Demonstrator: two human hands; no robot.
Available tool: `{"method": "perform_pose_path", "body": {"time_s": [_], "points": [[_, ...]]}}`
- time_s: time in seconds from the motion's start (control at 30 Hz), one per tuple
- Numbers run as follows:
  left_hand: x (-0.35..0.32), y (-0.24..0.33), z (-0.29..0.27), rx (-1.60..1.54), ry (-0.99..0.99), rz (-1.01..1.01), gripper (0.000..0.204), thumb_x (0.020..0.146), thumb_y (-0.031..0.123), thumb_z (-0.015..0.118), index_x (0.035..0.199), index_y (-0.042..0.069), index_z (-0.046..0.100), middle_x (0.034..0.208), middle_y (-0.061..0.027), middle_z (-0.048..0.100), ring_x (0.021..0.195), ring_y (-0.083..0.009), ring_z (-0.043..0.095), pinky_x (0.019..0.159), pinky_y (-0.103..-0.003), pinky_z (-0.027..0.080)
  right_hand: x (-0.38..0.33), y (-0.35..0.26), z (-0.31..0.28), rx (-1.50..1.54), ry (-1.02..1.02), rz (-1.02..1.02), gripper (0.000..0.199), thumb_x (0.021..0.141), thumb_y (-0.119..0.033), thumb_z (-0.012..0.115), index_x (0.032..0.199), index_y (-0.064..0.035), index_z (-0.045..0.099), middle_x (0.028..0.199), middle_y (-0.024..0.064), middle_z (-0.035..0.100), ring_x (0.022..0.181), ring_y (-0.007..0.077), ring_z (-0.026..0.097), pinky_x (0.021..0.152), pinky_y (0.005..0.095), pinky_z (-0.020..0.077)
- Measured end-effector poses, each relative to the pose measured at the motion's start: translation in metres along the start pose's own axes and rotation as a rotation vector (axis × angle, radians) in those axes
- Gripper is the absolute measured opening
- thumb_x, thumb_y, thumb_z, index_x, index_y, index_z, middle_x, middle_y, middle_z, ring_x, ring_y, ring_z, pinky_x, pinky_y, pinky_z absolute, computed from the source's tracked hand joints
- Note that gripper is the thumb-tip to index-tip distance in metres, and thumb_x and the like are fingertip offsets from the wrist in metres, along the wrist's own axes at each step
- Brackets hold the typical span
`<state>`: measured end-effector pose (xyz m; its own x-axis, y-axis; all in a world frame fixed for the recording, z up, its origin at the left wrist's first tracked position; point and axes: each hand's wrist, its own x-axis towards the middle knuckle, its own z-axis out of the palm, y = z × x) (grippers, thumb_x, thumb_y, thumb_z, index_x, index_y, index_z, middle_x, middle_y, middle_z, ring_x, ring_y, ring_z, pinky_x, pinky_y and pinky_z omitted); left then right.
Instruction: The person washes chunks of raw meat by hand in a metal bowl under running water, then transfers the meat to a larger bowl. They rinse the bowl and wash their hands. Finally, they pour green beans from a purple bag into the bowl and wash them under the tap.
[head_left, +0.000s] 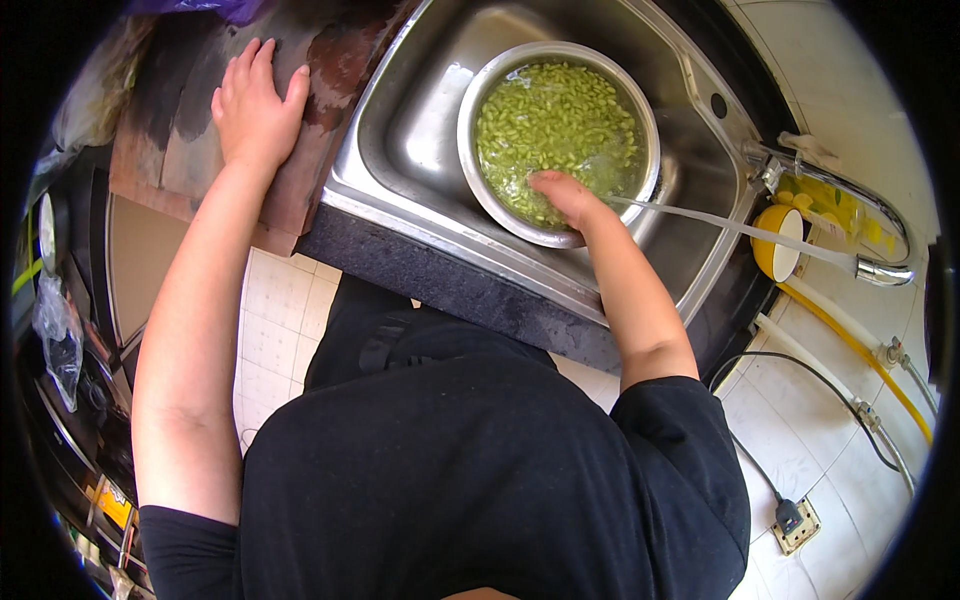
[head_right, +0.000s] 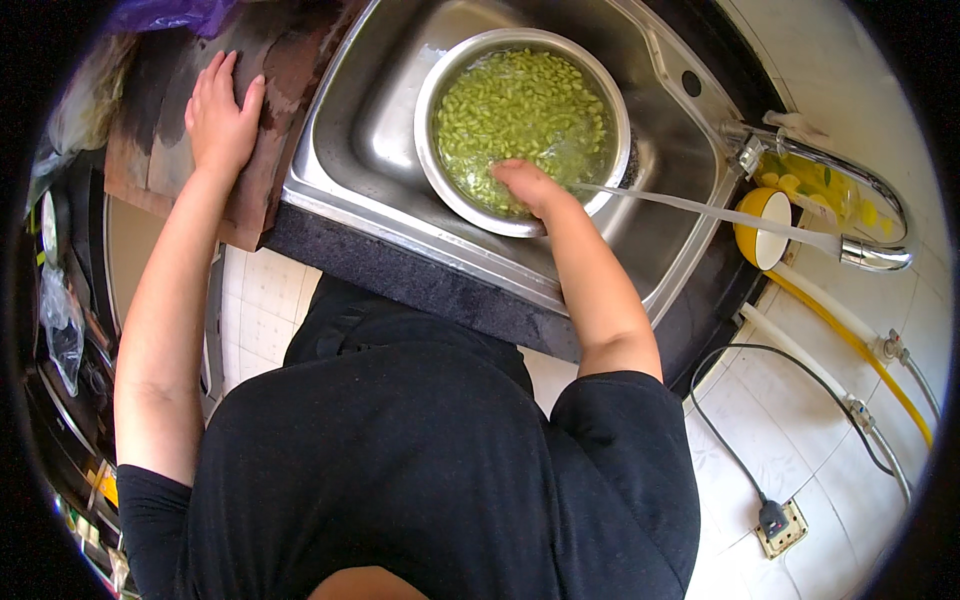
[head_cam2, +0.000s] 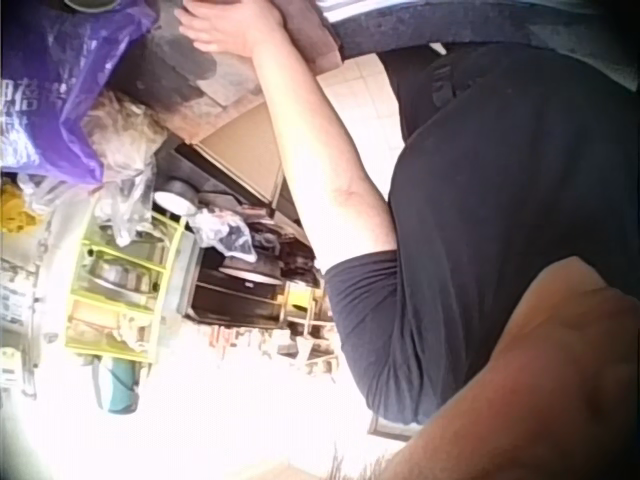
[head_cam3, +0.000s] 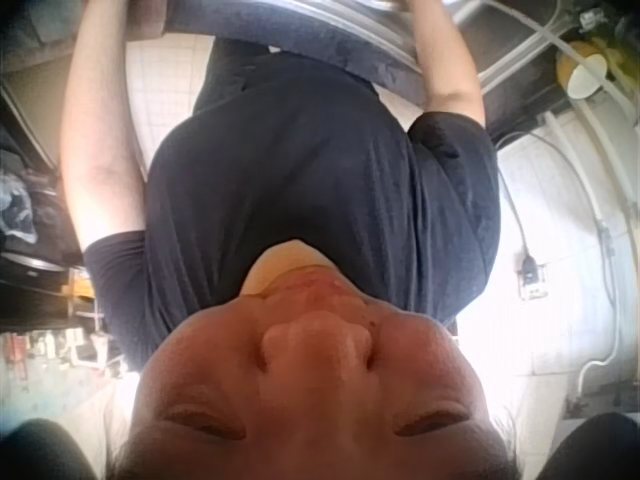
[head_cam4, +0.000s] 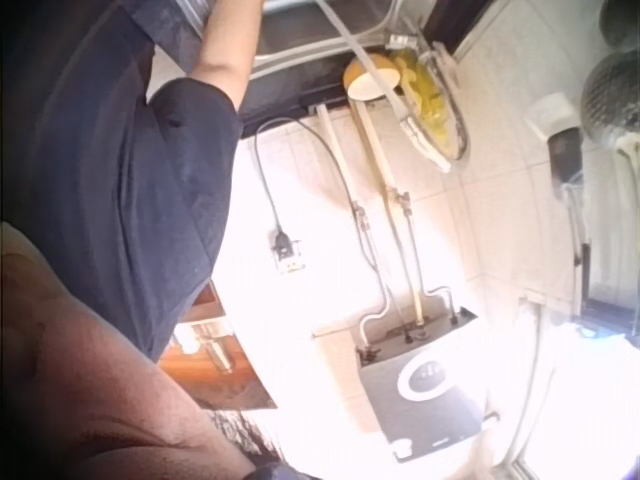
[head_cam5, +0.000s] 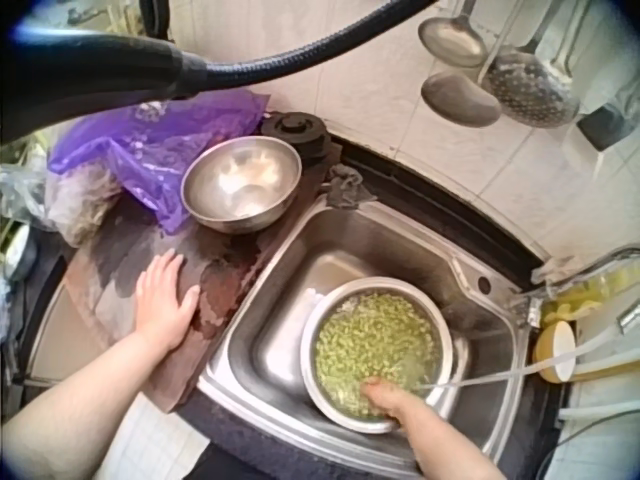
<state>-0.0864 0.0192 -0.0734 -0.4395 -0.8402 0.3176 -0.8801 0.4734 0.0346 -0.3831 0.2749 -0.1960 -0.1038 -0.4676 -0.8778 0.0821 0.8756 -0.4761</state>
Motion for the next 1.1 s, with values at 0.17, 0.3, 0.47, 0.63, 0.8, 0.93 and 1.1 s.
{"method": "perform_pose_path", "body": {"time_s": [0.17, 0.3, 0.47, 0.63, 0.8, 0.93, 1.1], "points": [[0.001, -0.005, 0.005, -0.038, -0.033, -0.007, 0.056, 0.082, 0.045, 0.046, 0.128, 0.013, 0.041, 0.136, -0.0052, 0.035, 0.128, -0.0246, 0.027, 0.104, -0.045, 0.019, -0.008, -0.010, 0.001, 0.550, -0.273, 0.018, 0.031, 0.089, -0.027, 0.048, 0.110, -0.0043, 0.054, 0.109, 0.0125, 0.057, 0.097, 0.0249, 0.054, 0.085, 0.0387, 0.0435], [0.001, -0.005, 0.004, -0.038, -0.035, -0.005, 0.056, 0.082, 0.045, 0.046, 0.128, 0.012, 0.041, 0.136, -0.0055, 0.035, 0.128, -0.0247, 0.027, 0.104, -0.045, 0.019, -0.013, -0.014, -0.009, 0.723, -0.454, -0.110, 0.032, 0.091, -0.027, 0.044, 0.110, -0.0029, 0.053, 0.109, 0.0167, 0.057, 0.098, 0.0297, 0.056, 0.086, 0.0402, 0.0451], [0.001, -0.004, 0.003, -0.029, -0.037, -0.001, 0.056, 0.082, 0.045, 0.045, 0.128, 0.012, 0.041, 0.136, -0.0057, 0.035, 0.128, -0.0248, 0.027, 0.104, -0.045, 0.019, -0.028, -0.020, -0.019, 0.649, -0.354, -0.200, 0.029, 0.091, -0.026, 0.043, 0.088, -0.0021, 0.059, 0.098, 0.0193, 0.061, 0.101, 0.0272, 0.055, 0.092, 0.0392, 0.0392], [0.002, -0.004, 0.004, -0.032, -0.038, -0.002, 0.056, 0.082, 0.045, 0.045, 0.128, 0.012, 0.041, 0.136, -0.0057, 0.035, 0.128, -0.0250, 0.027, 0.104, -0.045, 0.018, -0.031, -0.024, -0.036, 0.357, 0.121, -0.417, 0.027, 0.088, -0.023, 0.046, 0.079, -0.0039, 0.062, 0.091, 0.0126, 0.065, 0.096, 0.0229, 0.055, 0.091, 0.0310, 0.0336], [0.000, -0.005, 0.003, -0.035, -0.040, -0.009, 0.056, 0.082, 0.045, 0.046, 0.128, 0.012, 0.040, 0.137, -0.0056, 0.035, 0.128, -0.0250, 0.027, 0.104, -0.045, 0.018, -0.007, -0.038, -0.065, -0.034, 0.720, -0.503, 0.033, 0.084, -0.030, 0.051, 0.102, -0.0051, 0.062, 0.105, 0.0153, 0.061, 0.100, 0.0275, 0.055, 0.090, 0.0343, 0.0386], [0.001, -0.003, 0.003, -0.055, -0.036, -0.003, 0.056, 0.082, 0.044, 0.046, 0.128, 0.012, 0.041, 0.136, -0.0058, 0.035, 0.128, -0.0250, 0.027, 0.104, -0.045, 0.018, 0.063, -0.042, -0.089, -0.142, 0.852, -0.379, 0.055, 0.079, -0.044, 0.053, 0.122, -0.0107, 0.050, 0.127, 0.0191, 0.043, 0.112, 0.0323, 0.047, 0.095, 0.0383, 0.0359], [0.001, -0.003, 0.002, -0.030, -0.027, 0.000, 0.054, 0.083, 0.044, 0.046, 0.127, 0.012, 0.042, 0.135, -0.0061, 0.036, 0.127, -0.0249, 0.028, 0.103, -0.044, 0.019, 0.080, -0.077, -0.059, -0.417, 0.683, -0.214, 0.080, 0.071, -0.060, 0.053, 0.132, -0.0118, 0.038, 0.133, 0.0214, 0.035, 0.119, 0.0353, 0.040, 0.099, 0.0384, 0.0324]]}}
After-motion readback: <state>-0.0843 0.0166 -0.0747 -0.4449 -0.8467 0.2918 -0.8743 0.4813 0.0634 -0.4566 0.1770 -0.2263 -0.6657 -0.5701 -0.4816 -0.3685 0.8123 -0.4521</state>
